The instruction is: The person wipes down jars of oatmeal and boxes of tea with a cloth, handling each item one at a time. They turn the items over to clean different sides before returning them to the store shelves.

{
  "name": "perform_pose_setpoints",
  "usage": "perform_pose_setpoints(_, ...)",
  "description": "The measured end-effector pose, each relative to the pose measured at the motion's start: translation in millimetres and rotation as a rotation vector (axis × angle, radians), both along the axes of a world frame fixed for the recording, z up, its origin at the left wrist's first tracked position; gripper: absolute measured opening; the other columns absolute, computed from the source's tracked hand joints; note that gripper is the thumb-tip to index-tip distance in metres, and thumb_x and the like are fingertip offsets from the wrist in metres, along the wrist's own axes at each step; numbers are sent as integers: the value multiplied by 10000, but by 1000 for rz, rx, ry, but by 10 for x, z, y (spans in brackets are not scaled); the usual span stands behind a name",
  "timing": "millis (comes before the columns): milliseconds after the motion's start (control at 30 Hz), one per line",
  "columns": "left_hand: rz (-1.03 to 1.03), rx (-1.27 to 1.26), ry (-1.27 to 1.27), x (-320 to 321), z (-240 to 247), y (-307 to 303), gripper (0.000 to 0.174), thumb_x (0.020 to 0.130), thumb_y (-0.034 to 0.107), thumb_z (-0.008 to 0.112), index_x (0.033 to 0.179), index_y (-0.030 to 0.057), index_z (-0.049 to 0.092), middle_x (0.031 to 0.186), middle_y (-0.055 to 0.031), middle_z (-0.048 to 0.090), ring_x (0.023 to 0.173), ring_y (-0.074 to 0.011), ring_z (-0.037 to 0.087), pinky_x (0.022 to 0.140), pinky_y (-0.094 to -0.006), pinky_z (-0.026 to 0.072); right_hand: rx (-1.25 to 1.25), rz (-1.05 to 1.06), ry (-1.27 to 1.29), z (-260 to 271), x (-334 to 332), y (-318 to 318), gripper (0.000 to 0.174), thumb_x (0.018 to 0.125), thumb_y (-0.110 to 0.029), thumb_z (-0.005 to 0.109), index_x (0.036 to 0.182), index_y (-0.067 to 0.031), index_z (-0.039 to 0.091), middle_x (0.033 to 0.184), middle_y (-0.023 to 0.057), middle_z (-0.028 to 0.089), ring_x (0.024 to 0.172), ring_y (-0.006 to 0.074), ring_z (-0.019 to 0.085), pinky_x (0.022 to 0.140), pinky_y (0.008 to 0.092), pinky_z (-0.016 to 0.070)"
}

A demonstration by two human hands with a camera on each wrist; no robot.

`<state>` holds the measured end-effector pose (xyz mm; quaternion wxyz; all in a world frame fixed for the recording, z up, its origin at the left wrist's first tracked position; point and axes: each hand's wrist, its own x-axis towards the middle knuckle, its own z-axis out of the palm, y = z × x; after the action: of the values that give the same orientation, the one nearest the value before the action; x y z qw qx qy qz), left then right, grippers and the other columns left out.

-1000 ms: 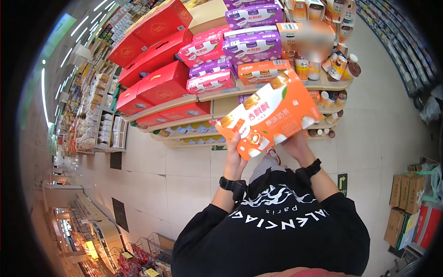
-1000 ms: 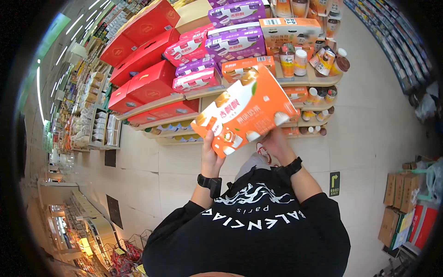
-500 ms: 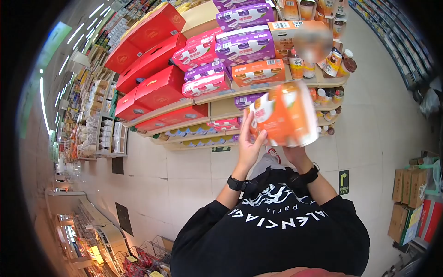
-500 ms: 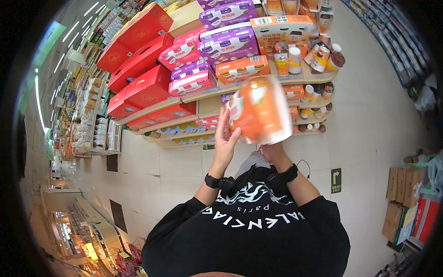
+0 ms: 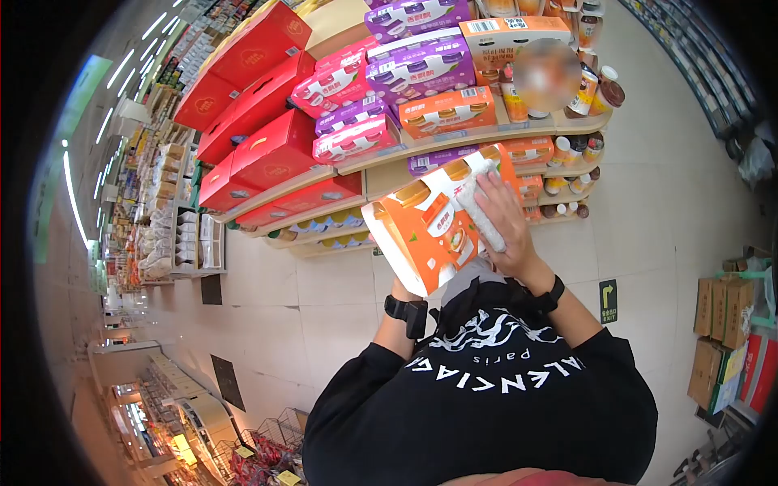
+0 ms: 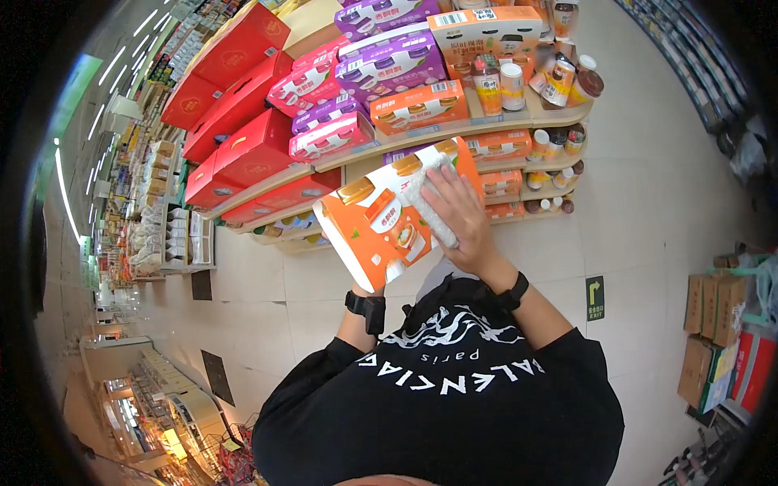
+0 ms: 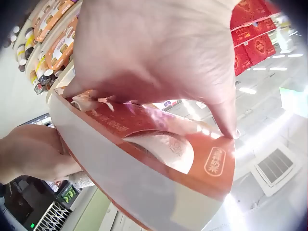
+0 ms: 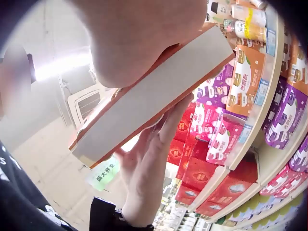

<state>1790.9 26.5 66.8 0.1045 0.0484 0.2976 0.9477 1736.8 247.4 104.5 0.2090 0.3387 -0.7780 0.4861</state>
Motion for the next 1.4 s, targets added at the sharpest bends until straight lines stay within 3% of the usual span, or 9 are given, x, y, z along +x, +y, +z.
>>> perform_pose_setpoints(300,251,-188,-91,-120,-198,198,823,1048,696,362,1607,93,342,1617,-156,430,1448,-339,469,1197,-488,411,177,303,185,316,184,-256,485,929,-229,690,1408,-156,651,1569,159,528,1497,410,423,1230,569,290)
perform_pose_setpoints(433,-34,354,43,-146,131,209,1050,915,875,401,1633,115,301,1643,-151,390,1490,-355,412,1216,-536,375,218,143,227,314,-37,-139,492,925,-228,695,1413,-181,653,1566,141,533,1491,388,435,1216,568,309)
perform_pose_setpoints(467,77,246,-73,-127,188,208,1173,828,952,423,1646,124,278,1657,-151,366,1506,-371,387,1220,-569,355,195,106,200,317,-71,-97,515,912,-221,705,1424,-203,648,1566,126,533,1491,376,437,1208,569,318)
perform_pose_setpoints(600,179,146,-9,-63,91,115,939,947,719,467,1629,96,299,1626,-158,416,1460,-366,458,1191,-549,403,107,69,96,244,-139,-36,538,904,-213,710,1437,-215,642,1564,113,535,1487,377,439,1198,580,327)
perform_pose_setpoints(800,280,-66,-37,-23,119,112,804,941,541,465,1559,33,386,1528,-158,528,1372,-313,552,1144,-466,461,212,18,138,264,-11,-31,559,890,-181,718,1444,-200,639,1574,129,526,1484,398,438,1187,577,343)
perform_pose_setpoints(1033,129,-269,27,36,131,54,787,940,456,526,1565,6,362,1533,-201,507,1384,-335,540,1154,-478,446,1,-68,-41,139,94,-70,584,860,-99,696,1439,-168,646,1573,139,526,1489,414,422,1198,595,316)
perform_pose_setpoints(1167,109,-154,-57,69,26,168,648,1085,408,440,1585,11,332,1557,-180,494,1402,-313,533,1172,-461,438,80,-85,7,135,179,-92,565,870,-110,678,1432,-169,655,1570,134,531,1490,414,419,1200,595,313)
perform_pose_setpoints(1200,126,-69,-54,45,49,209,638,1134,474,317,1597,36,328,1573,-164,481,1421,-318,514,1192,-473,415,91,-75,21,149,187,-94,558,874,-119,676,1429,-171,658,1570,131,531,1491,413,419,1201,596,312)
perform_pose_setpoints(1400,186,-50,-58,45,117,226,693,1123,560,265,1609,69,318,1599,-164,448,1452,-338,475,1200,-505,404,184,10,85,244,106,-11,539,893,-177,677,1431,-176,656,1570,117,535,1492,383,429,1225,568,296)
